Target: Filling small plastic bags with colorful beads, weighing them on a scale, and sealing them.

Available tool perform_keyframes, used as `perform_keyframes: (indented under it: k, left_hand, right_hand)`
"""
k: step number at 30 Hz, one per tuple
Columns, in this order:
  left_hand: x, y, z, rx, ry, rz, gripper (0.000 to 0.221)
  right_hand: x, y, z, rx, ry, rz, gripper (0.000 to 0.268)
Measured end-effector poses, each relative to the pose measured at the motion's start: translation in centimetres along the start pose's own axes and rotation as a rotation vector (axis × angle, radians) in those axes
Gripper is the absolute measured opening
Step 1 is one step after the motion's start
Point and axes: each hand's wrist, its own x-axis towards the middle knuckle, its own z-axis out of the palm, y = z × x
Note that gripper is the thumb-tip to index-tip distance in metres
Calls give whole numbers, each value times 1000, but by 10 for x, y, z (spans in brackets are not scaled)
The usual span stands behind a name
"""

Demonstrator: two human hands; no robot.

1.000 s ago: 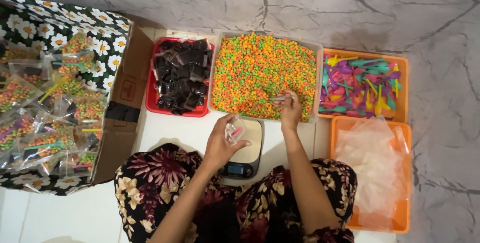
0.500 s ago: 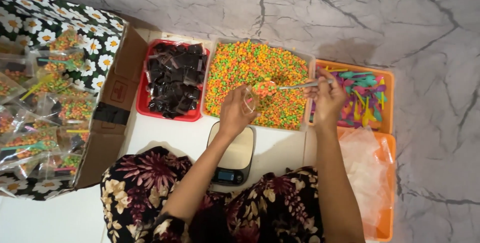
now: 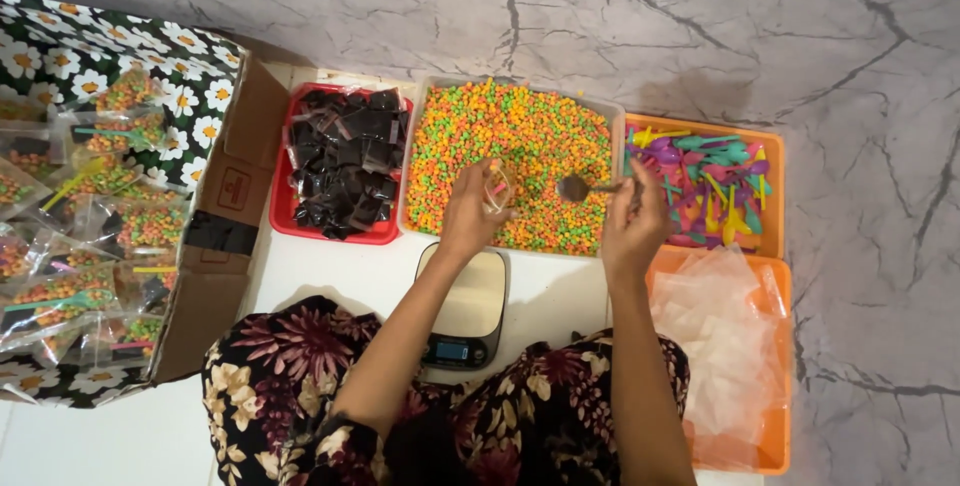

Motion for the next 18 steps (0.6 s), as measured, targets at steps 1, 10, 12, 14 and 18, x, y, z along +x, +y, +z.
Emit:
perform_keyframes:
  k: [1, 10, 12, 14, 18]
  left_hand:
    - [1, -2, 0, -17, -1, 8, 87]
    - [-5, 35, -22, -203, -13, 68, 110]
    - [2, 18, -18, -198, -17, 58, 107]
    - [7, 0, -15, -197, -21, 39, 105]
    - [7, -5, -8, -61, 97, 49, 83]
  right_hand:
    - [-11, 20, 5, -68, -14, 54, 28]
    - [-105, 90, 75, 502, -49, 953, 26]
    - [-99, 87, 74, 566, 9, 1014, 26]
    - [-85, 75, 65, 623, 60, 1079, 25]
    - [-38, 68, 39, 620, 82, 1019, 27]
